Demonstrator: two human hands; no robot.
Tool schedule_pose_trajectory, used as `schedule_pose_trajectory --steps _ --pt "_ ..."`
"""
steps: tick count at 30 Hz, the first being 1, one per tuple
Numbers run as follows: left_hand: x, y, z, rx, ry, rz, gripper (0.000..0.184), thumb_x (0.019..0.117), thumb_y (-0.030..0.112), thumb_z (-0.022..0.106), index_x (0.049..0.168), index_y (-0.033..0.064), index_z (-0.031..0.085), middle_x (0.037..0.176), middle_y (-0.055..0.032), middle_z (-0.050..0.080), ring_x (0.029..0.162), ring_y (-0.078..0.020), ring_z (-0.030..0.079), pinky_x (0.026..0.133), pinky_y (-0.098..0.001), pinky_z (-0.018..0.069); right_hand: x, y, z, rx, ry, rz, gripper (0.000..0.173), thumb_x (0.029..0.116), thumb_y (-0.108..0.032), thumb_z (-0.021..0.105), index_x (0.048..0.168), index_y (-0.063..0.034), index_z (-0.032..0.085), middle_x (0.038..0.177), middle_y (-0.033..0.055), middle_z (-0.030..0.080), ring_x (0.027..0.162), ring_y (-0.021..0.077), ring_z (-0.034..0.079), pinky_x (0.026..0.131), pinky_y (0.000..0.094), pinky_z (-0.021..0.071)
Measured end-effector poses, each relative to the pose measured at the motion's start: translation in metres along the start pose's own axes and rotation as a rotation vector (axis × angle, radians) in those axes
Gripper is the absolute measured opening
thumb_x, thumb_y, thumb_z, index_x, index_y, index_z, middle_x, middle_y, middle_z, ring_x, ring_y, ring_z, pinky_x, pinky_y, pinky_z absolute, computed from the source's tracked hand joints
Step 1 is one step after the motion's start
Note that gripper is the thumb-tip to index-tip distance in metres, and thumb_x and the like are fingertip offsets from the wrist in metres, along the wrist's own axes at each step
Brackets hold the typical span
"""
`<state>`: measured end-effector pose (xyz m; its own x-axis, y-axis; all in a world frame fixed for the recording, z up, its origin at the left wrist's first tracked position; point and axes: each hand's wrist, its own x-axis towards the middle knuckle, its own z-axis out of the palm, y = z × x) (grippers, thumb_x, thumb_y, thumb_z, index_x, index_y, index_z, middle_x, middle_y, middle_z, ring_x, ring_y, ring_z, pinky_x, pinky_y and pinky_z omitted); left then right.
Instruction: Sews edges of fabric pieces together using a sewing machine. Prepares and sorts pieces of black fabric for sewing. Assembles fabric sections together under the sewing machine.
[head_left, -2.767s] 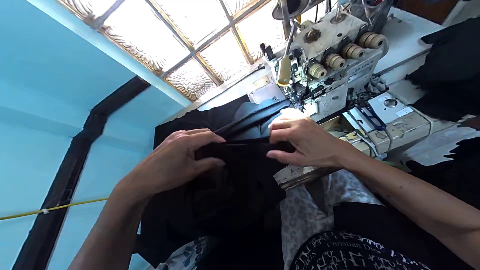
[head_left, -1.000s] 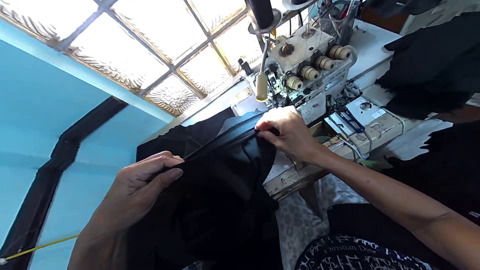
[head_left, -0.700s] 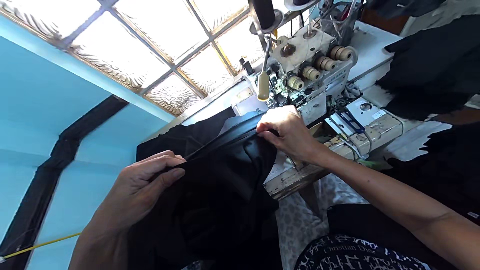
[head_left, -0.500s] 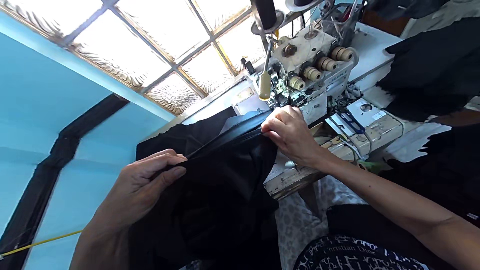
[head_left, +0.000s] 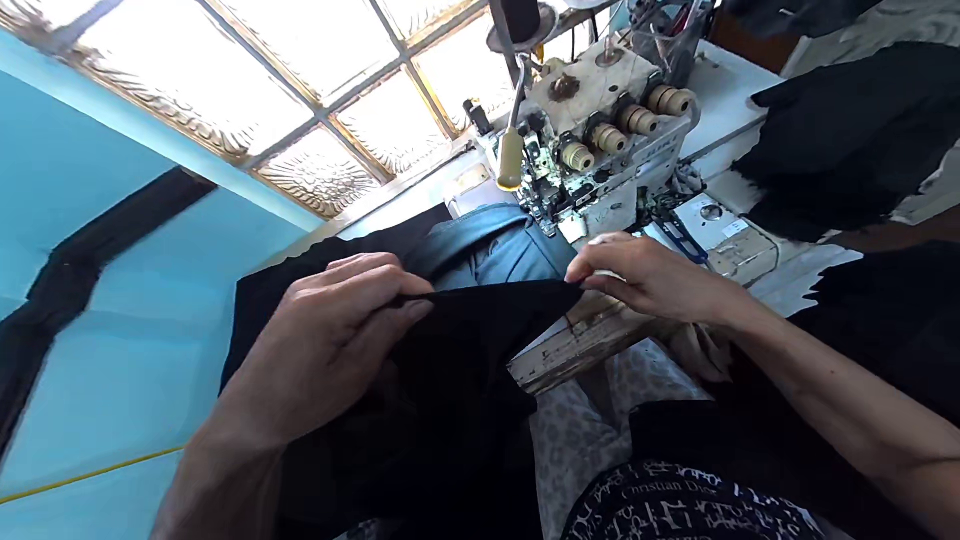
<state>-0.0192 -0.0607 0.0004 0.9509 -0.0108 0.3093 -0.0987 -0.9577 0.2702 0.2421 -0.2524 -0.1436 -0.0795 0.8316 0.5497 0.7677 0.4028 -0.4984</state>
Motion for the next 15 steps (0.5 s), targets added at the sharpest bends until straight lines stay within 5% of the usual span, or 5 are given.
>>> schedule_pose_trajectory --steps 4,9,15 --pt "0.024 0.006 0.012 0.022 -0.030 0.069 0.024 0.1011 0.020 0.051 0.094 0.0089 0.072 0.087 0.0055 0.066 0.095 -0.0045 0.062 0.099 -0.0305 0.0466 -0.014 0.000 -0.003 0.045 -0.046 -0.031 0.025 0.0943 -0.007 0.057 0.113 -0.0066 0.074 0.102 0.0019 0.076 0.100 0.0134 0.072 0.114 0.0465 0.0423" --pt "0.031 0.004 0.021 0.054 -0.025 0.067 0.026 0.1018 0.022 0.051 0.095 0.0094 0.072 0.085 0.0045 0.064 0.092 -0.0073 0.061 0.097 -0.0346 0.0453 -0.015 -0.004 0.006 0.021 0.062 0.025 0.016 0.0898 -0.003 0.064 0.102 -0.0042 0.075 0.091 0.0029 0.075 0.089 0.0127 0.072 0.115 0.0508 0.0404" --pt "0.031 -0.007 0.019 0.076 0.020 0.009 0.027 0.1010 0.022 0.051 0.095 0.0061 0.072 0.089 0.0030 0.064 0.091 -0.0030 0.060 0.085 -0.0216 0.0485 0.011 0.022 0.014 -0.001 0.166 0.119 0.014 0.0839 -0.003 0.071 0.097 -0.0083 0.073 0.090 0.0040 0.071 0.090 0.0224 0.064 0.103 0.0501 0.0427"
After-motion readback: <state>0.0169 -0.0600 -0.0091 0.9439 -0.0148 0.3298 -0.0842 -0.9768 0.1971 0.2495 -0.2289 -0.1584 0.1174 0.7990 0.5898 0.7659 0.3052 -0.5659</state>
